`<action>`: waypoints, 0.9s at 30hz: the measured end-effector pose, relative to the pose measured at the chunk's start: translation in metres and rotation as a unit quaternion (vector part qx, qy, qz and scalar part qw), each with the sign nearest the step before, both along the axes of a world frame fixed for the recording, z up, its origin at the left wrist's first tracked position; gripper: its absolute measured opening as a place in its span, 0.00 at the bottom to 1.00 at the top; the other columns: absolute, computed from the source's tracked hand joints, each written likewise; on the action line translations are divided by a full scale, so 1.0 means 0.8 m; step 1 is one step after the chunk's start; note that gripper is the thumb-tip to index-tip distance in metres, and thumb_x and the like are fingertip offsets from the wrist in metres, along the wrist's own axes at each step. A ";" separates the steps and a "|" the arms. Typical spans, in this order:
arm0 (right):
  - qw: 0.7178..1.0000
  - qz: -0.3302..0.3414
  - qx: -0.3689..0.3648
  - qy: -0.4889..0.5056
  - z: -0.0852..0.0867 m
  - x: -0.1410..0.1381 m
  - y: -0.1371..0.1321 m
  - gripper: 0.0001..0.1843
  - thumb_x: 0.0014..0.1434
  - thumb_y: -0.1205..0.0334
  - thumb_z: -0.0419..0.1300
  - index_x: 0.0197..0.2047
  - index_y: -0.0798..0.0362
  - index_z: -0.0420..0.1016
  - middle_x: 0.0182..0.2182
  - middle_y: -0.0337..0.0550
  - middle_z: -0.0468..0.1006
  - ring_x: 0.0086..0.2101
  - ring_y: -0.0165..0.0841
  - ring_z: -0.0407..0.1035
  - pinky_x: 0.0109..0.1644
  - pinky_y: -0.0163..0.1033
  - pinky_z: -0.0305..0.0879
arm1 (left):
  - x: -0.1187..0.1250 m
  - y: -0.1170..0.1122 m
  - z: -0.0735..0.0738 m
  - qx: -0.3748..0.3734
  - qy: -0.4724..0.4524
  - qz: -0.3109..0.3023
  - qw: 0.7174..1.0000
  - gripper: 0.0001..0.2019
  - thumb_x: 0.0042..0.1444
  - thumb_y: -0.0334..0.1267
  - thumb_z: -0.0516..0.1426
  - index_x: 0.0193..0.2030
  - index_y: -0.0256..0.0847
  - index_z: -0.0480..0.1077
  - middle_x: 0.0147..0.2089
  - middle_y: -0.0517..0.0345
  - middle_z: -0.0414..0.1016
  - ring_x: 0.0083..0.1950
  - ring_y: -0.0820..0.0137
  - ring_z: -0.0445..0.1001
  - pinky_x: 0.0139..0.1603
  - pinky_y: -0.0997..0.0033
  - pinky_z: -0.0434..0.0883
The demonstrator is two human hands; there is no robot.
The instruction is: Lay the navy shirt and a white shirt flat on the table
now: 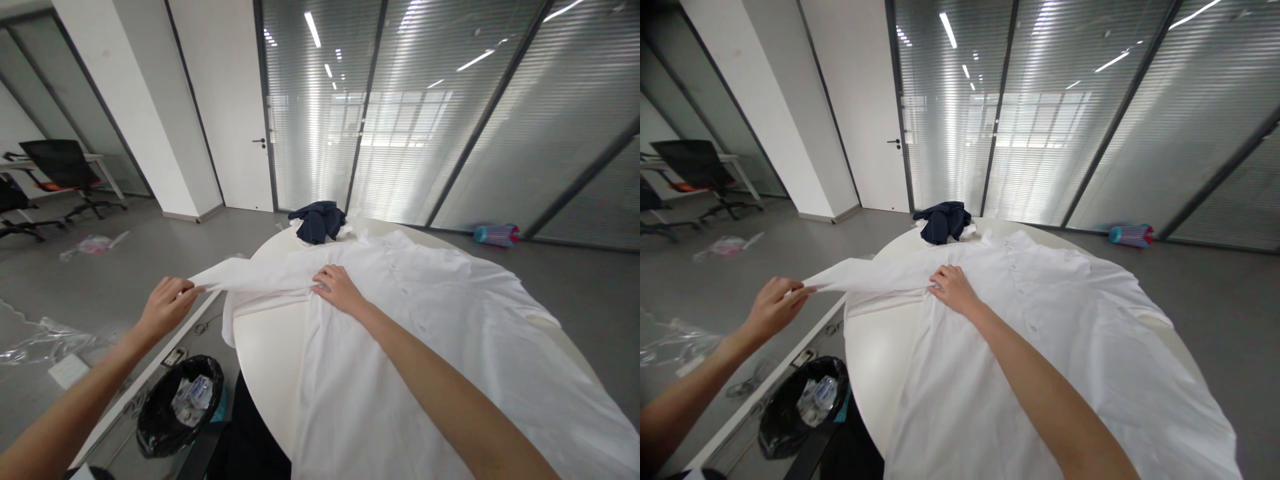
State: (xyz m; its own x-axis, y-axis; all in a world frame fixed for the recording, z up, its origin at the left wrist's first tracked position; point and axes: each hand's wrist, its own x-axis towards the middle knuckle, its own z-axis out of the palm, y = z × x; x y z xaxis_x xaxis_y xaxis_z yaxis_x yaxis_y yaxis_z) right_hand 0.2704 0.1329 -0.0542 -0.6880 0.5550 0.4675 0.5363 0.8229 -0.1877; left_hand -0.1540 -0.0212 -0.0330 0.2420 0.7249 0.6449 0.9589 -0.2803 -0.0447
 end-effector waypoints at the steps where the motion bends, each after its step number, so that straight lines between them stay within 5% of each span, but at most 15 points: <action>1: 1.000 0.000 0.000 -0.012 0.003 -0.003 -0.001 0.11 0.66 0.55 0.60 0.45 0.52 0.78 0.43 0.47 0.76 0.46 0.38 0.66 0.53 0.44 0.55 | 0.001 -0.010 -0.013 -0.033 -0.012 -0.004 0.999 0.11 0.61 0.38 0.52 0.35 0.46 0.77 0.33 0.52 0.74 0.33 0.64 0.69 0.39 0.64 0.66; 4: 0.999 0.005 0.001 -0.042 0.011 -0.010 -0.003 0.09 0.67 0.60 0.58 0.43 0.52 0.79 0.41 0.46 0.77 0.45 0.38 0.67 0.53 0.45 0.53 | 0.011 -0.019 -0.048 -0.147 -0.120 -0.019 0.982 0.09 0.56 0.38 0.53 0.34 0.44 0.74 0.35 0.52 0.73 0.36 0.63 0.72 0.41 0.65 0.69; 7: 1.000 0.002 -0.007 -0.031 0.020 -0.013 -0.001 0.08 0.67 0.65 0.57 0.41 0.53 0.79 0.40 0.45 0.77 0.44 0.37 0.67 0.53 0.44 0.53 | 0.034 -0.004 -0.054 -0.245 -0.277 -0.029 0.929 0.08 0.47 0.42 0.56 0.33 0.42 0.71 0.36 0.54 0.73 0.39 0.62 0.73 0.42 0.65 0.71; 11: 1.000 0.001 -0.031 0.000 0.028 -0.007 0.004 0.05 0.65 0.65 0.60 0.40 0.53 0.78 0.42 0.45 0.77 0.46 0.37 0.67 0.53 0.43 0.56 | 0.061 0.028 -0.021 -0.308 -0.415 -0.059 0.854 0.12 0.45 0.48 0.58 0.29 0.41 0.65 0.35 0.55 0.74 0.40 0.61 0.73 0.40 0.67 0.71; 15: 0.992 0.031 -0.123 -0.019 0.024 0.000 0.018 0.11 0.63 0.55 0.63 0.45 0.52 0.78 0.46 0.46 0.76 0.49 0.37 0.69 0.55 0.41 0.60 | 0.057 0.059 0.032 -0.274 -0.414 -0.024 0.868 0.14 0.47 0.50 0.57 0.30 0.42 0.62 0.26 0.63 0.65 0.28 0.70 0.65 0.28 0.75 0.64; 18: 0.988 0.000 -0.156 -0.003 0.011 -0.002 0.033 0.19 0.68 0.52 0.56 0.56 0.52 0.74 0.54 0.50 0.73 0.54 0.37 0.67 0.60 0.43 0.59 | 0.040 0.078 0.081 -0.297 -0.389 -0.003 0.872 0.12 0.50 0.47 0.57 0.34 0.41 0.63 0.23 0.67 0.59 0.24 0.75 0.59 0.23 0.80 0.57; 22: 0.985 -0.061 -0.160 -0.003 -0.009 -0.006 0.040 0.23 0.72 0.49 0.48 0.64 0.47 0.69 0.61 0.48 0.69 0.60 0.40 0.60 0.64 0.49 0.55 | 0.010 0.094 0.133 -0.392 -0.448 -0.020 0.803 0.20 0.51 0.47 0.62 0.46 0.41 0.64 0.27 0.68 0.67 0.26 0.75 0.67 0.25 0.80 0.64; 24: 0.983 -0.072 -0.167 -0.008 -0.014 -0.008 0.039 0.24 0.72 0.49 0.45 0.65 0.44 0.68 0.64 0.45 0.68 0.61 0.41 0.58 0.64 0.51 0.54 | -0.008 0.096 0.136 -0.436 -0.486 -0.028 0.757 0.27 0.49 0.50 0.65 0.52 0.41 0.63 0.29 0.65 0.72 0.27 0.72 0.71 0.26 0.76 0.68; 27: 0.979 -0.087 -0.185 -0.004 -0.013 -0.011 0.042 0.24 0.74 0.52 0.40 0.65 0.42 0.68 0.63 0.40 0.68 0.61 0.40 0.59 0.64 0.51 0.55 | -0.028 0.088 0.102 -0.472 -0.507 -0.008 0.721 0.33 0.44 0.50 0.69 0.54 0.37 0.67 0.34 0.57 0.78 0.33 0.66 0.76 0.30 0.72 0.72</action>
State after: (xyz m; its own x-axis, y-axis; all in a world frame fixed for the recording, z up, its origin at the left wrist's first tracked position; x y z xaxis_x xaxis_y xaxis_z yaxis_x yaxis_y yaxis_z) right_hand 0.2617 0.1667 -0.0643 -0.5708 0.7945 0.2075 0.6651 0.5955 -0.4505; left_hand -0.1766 0.0490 0.0483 0.0073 0.9589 -0.2836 0.3599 0.2620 0.8954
